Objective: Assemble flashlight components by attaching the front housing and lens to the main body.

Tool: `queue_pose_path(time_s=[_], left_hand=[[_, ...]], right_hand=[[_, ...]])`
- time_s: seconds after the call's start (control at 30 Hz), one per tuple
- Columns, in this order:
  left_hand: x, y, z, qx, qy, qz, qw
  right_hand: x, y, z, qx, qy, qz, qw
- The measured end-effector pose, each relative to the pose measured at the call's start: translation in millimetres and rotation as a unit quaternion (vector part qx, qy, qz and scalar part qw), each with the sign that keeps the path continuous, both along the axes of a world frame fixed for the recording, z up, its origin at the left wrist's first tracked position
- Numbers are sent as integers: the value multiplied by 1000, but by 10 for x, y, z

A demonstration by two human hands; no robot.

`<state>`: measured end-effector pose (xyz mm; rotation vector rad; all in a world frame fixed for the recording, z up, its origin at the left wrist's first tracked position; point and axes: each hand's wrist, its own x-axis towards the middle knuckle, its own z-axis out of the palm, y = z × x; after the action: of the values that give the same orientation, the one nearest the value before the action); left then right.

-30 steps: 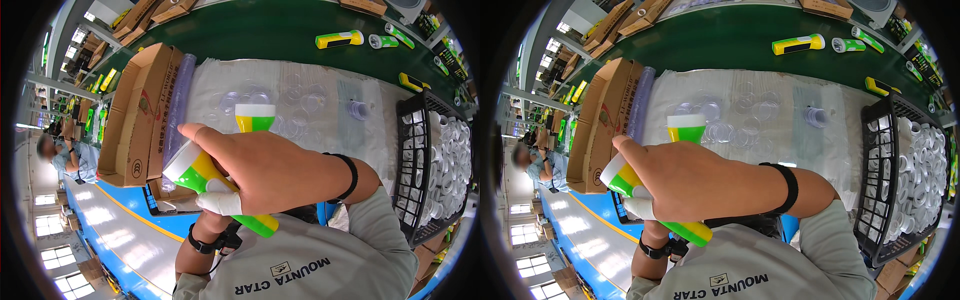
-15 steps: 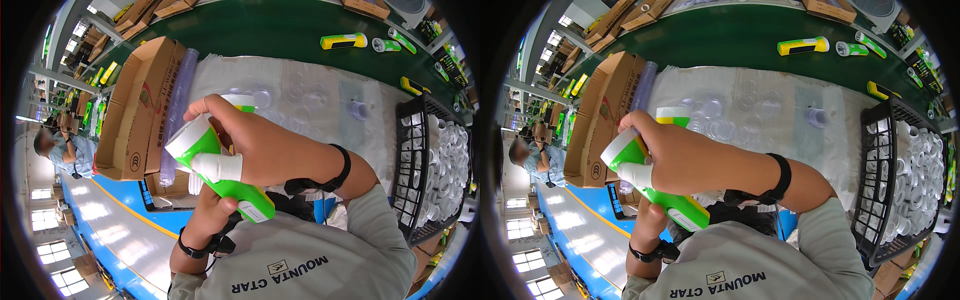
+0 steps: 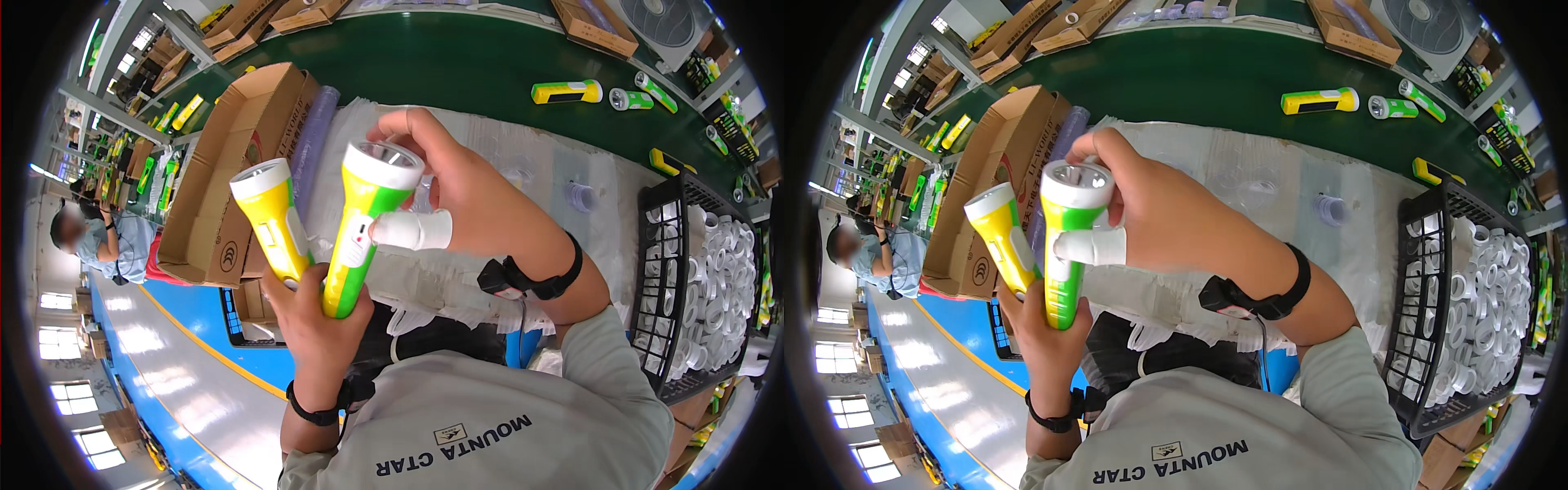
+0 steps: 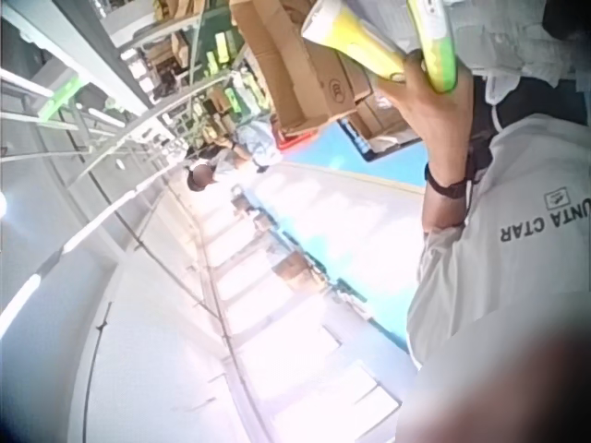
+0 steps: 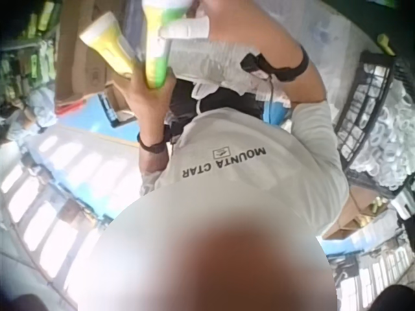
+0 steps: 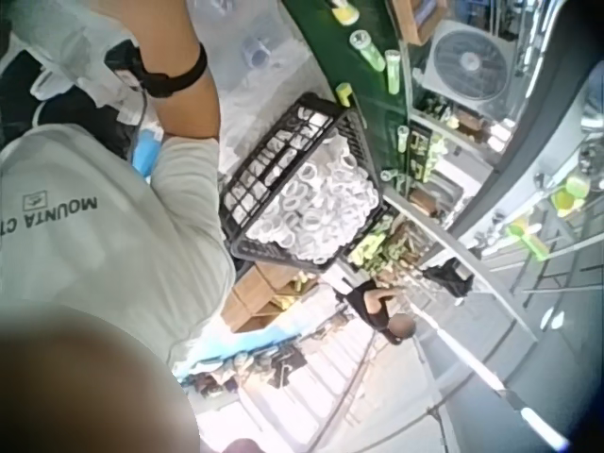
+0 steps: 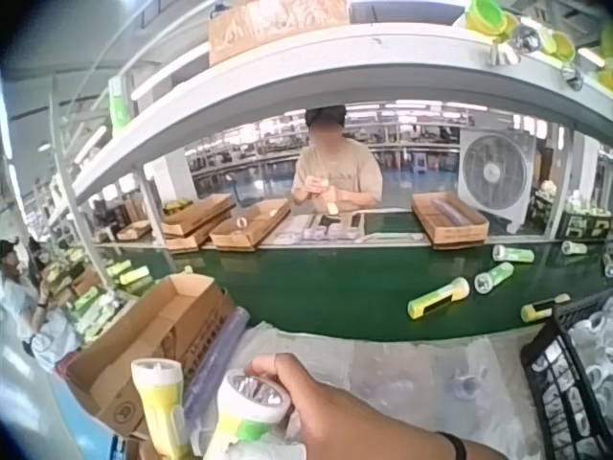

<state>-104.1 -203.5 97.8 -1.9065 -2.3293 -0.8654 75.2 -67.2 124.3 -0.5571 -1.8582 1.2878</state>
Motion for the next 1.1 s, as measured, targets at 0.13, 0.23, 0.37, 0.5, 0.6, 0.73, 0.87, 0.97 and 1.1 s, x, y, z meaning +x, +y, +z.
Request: queue_pose_path(time_s=[0.13,0.23,0.37,0.5,0.6,0.73,0.87,0.97,1.1], left_hand=[[-29,-41,74,71,95,19,993],[-50,-47,88,34,16,-1,999],[-147,-64,71,-12,-79,-43,996],[-430,33,-232,-66,-147,-79,984],[-689,80,-548,-116,-113,-99,982],[-722,216,-793,-132,3,-118,984],[-698,304,-868,-152,58,-86,983],[-654,368,-839,-161,71,-68,982],[-646,470,-810,-142,52,-57,987]], right_hand=[[-43,-44,-46,-9,-13,0,1000],[-38,28,-97,-92,3,33,995],[-55,132,-139,-150,55,53,986],[7,316,-160,-275,181,80,941],[25,387,-201,-330,226,120,909],[-22,428,-310,-399,284,178,854],[-95,440,-387,-421,306,124,845],[-78,458,-405,-478,293,161,812],[-112,448,-408,-493,257,132,821]])
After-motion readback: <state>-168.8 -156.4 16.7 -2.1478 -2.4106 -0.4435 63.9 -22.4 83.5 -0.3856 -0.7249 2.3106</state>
